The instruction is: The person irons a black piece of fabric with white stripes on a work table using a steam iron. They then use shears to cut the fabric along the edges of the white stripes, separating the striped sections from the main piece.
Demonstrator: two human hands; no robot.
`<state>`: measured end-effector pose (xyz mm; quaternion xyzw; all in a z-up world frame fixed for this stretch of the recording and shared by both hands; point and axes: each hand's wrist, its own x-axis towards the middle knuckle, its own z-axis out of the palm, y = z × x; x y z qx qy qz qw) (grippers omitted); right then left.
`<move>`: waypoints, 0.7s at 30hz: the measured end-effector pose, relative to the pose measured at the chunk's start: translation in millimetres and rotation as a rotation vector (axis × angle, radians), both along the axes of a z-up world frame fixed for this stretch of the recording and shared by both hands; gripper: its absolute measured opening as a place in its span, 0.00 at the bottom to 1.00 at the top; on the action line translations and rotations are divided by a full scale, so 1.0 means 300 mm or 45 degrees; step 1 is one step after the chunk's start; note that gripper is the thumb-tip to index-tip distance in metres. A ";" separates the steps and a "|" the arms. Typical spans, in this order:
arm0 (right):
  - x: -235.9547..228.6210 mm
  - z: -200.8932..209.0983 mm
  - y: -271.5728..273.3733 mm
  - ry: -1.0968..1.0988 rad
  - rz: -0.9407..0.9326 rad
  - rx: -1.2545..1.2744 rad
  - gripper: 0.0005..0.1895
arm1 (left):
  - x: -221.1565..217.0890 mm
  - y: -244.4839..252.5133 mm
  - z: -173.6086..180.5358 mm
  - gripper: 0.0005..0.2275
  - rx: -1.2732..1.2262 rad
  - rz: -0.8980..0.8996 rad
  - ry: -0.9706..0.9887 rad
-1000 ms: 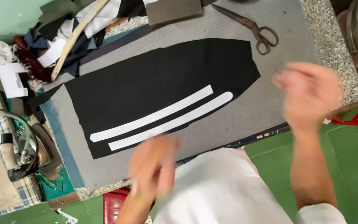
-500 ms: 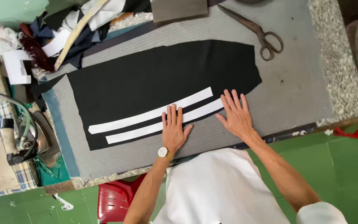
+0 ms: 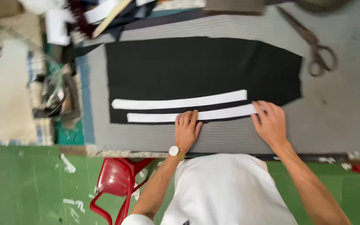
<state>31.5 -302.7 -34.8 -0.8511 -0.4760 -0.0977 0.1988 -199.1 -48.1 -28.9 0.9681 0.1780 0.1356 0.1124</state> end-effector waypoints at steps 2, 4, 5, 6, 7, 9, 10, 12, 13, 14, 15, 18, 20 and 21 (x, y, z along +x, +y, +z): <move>-0.002 0.033 -0.002 0.008 -0.015 -0.068 0.22 | -0.042 0.043 -0.010 0.19 0.018 0.033 -0.003; -0.013 0.078 0.014 0.043 0.004 -0.061 0.19 | -0.073 0.098 0.098 0.16 0.017 0.056 0.003; -0.015 0.104 0.014 0.070 -0.025 -0.071 0.16 | -0.083 0.121 0.152 0.14 -0.001 0.032 0.000; -0.020 0.103 0.017 0.075 0.009 -0.064 0.16 | -0.130 0.156 0.150 0.14 0.008 0.066 0.005; -0.020 0.104 0.015 0.061 -0.008 -0.075 0.16 | -0.162 0.195 0.143 0.15 0.025 0.157 0.020; -0.020 0.102 0.011 0.044 -0.012 -0.083 0.16 | -0.232 0.280 0.138 0.17 0.043 0.262 0.032; -0.021 0.097 0.009 0.056 -0.006 -0.053 0.16 | -0.271 0.327 0.139 0.18 0.032 0.373 0.028; -0.022 0.086 0.007 0.064 -0.001 -0.023 0.15 | -0.340 0.414 0.141 0.20 0.019 0.483 0.019; -0.025 0.078 0.003 0.081 -0.018 -0.027 0.15 | -0.377 0.447 0.141 0.25 -0.028 0.504 0.129; -0.027 0.069 -0.002 0.097 -0.034 -0.031 0.15 | -0.414 0.478 0.140 0.31 -0.075 0.523 0.239; -0.023 0.066 -0.001 0.098 -0.030 -0.037 0.15 | -0.437 0.505 0.134 0.31 -0.080 0.527 0.241; -0.013 0.063 -0.003 0.075 -0.007 0.001 0.16 | -0.481 0.559 0.134 0.23 -0.072 0.302 0.209; -0.013 0.068 -0.001 0.112 0.002 0.005 0.15 | -0.477 0.578 0.170 0.16 -0.051 0.237 0.205; -0.016 0.064 -0.002 0.113 0.004 0.005 0.15 | -0.475 0.588 0.170 0.16 -0.052 0.239 0.205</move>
